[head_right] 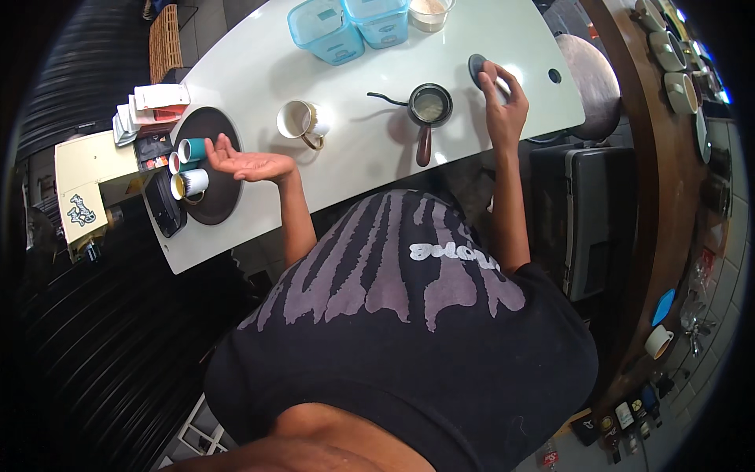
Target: The person prepares a drink by pouring hot water from a kettle into a small pot, and then pouring the liquid into a cup while stirring it with a spoon.
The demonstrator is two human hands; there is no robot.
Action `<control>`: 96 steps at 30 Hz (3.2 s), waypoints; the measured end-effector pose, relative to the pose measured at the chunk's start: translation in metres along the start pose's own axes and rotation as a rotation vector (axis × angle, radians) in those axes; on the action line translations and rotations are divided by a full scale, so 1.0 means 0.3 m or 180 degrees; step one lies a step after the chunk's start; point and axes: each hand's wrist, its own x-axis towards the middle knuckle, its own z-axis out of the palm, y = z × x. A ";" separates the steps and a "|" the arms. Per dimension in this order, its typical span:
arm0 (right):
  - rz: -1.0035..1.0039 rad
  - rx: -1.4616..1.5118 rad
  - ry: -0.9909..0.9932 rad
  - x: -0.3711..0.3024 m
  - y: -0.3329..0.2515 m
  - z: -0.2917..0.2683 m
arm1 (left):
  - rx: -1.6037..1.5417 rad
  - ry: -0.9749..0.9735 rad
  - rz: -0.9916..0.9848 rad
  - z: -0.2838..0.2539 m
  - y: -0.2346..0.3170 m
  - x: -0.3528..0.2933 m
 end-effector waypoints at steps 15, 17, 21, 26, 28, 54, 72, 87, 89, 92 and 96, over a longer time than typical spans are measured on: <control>-0.0962 -0.2708 0.0061 -0.084 0.109 -0.072 | 0.0028 -0.5616 -0.0585 0.102 0.352 -0.138; -0.0908 -0.2671 0.0192 -0.107 0.094 -0.071 | 0.0288 -0.6167 -0.0900 0.102 0.371 -0.144; -0.1112 -0.2496 0.0446 -0.163 0.037 -0.041 | 0.0999 -0.6593 -0.0765 0.095 0.382 -0.159; -0.0821 -0.1320 0.1075 -0.305 -0.053 0.040 | 0.1272 -0.6255 0.0423 0.088 0.460 -0.070; -0.0586 -0.0109 0.0837 -0.366 -0.189 0.109 | -0.0628 -0.5948 -0.0649 0.083 0.523 -0.004; -0.0361 0.1045 0.3855 -1.183 -0.351 -0.259 | -0.3207 -0.5442 -0.1456 -0.118 0.772 -0.615; -0.0008 -0.1318 0.5272 -1.548 -0.350 -1.752 | -0.3446 -0.8587 -0.0333 -0.473 1.579 -1.207; -0.0200 -0.0432 0.4277 -1.629 -0.380 -1.882 | -0.2785 -0.8458 -0.1005 -0.417 1.714 -1.289; -0.0081 -0.0382 0.4268 -1.638 -0.395 -1.906 | -0.2696 -0.8401 -0.0998 -0.415 1.708 -1.286; 0.0948 -0.1366 0.4480 -1.588 -0.445 -1.902 | -0.2558 -0.8364 -0.0968 -0.405 1.687 -1.292; 0.0401 -0.1629 0.5300 -1.527 -0.383 -1.920 | -0.2451 -0.8332 -0.1013 -0.394 1.676 -1.278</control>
